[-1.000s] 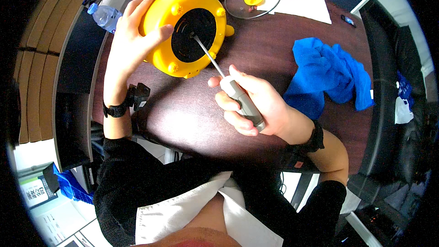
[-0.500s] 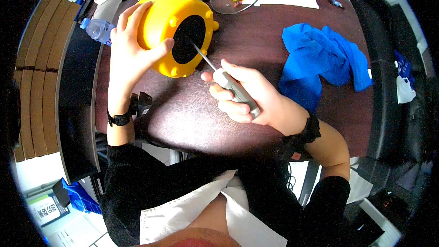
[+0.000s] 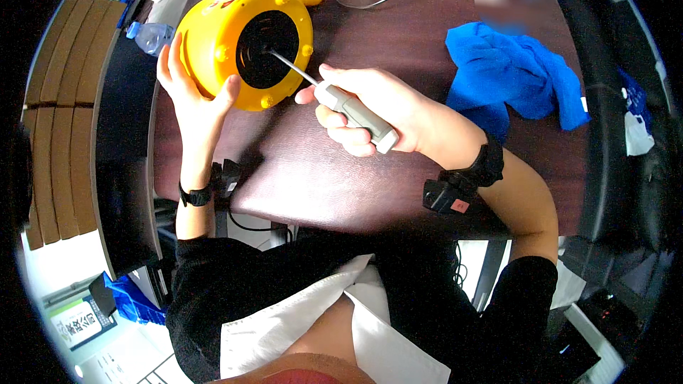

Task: The person wipes the exterior of a yellow appliance with a blue cloth, then uses a screwdriver to unscrew the central screw on the bottom panel. The person continues to loosen the screw throughout the clip without removing the panel.

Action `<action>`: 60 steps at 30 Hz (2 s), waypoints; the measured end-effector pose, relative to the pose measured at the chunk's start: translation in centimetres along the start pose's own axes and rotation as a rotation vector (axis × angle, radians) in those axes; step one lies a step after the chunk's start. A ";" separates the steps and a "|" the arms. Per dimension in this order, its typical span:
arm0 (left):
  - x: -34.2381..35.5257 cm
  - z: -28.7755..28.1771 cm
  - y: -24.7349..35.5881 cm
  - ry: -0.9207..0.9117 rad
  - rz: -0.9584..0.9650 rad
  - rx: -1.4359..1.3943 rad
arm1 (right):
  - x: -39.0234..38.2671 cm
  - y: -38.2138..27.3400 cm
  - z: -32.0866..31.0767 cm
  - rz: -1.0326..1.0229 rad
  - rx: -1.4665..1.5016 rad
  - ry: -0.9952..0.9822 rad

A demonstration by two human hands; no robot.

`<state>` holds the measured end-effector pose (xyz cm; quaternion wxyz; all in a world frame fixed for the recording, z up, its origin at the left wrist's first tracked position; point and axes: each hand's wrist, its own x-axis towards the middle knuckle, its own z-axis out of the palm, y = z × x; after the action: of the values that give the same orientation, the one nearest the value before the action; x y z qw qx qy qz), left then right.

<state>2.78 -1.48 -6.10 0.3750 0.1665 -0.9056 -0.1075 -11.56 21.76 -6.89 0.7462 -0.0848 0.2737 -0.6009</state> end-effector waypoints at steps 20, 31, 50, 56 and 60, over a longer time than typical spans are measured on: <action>6.4 -2.4 0.5 -0.395 0.102 0.364 | 3.4 1.2 -0.4 -0.021 -0.266 0.058; 4.1 -2.4 -1.0 -0.103 -0.091 -0.084 | 1.8 0.5 0.2 -0.145 -0.394 0.030; 1.1 0.2 0.3 -0.085 -0.098 -0.259 | -0.9 -2.1 0.5 -0.146 -1.026 0.305; 0.9 0.0 -0.5 -0.120 -0.074 -0.199 | -0.9 -2.1 1.7 -0.112 -1.192 0.418; 1.1 0.1 -0.7 -0.115 -0.094 -0.205 | -0.8 -2.3 1.8 -0.126 -1.321 0.444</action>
<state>2.14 -2.49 -5.65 0.3318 0.1629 -0.9012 -0.2264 -12.70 21.59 -4.06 0.4287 -0.4114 0.7223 -0.3540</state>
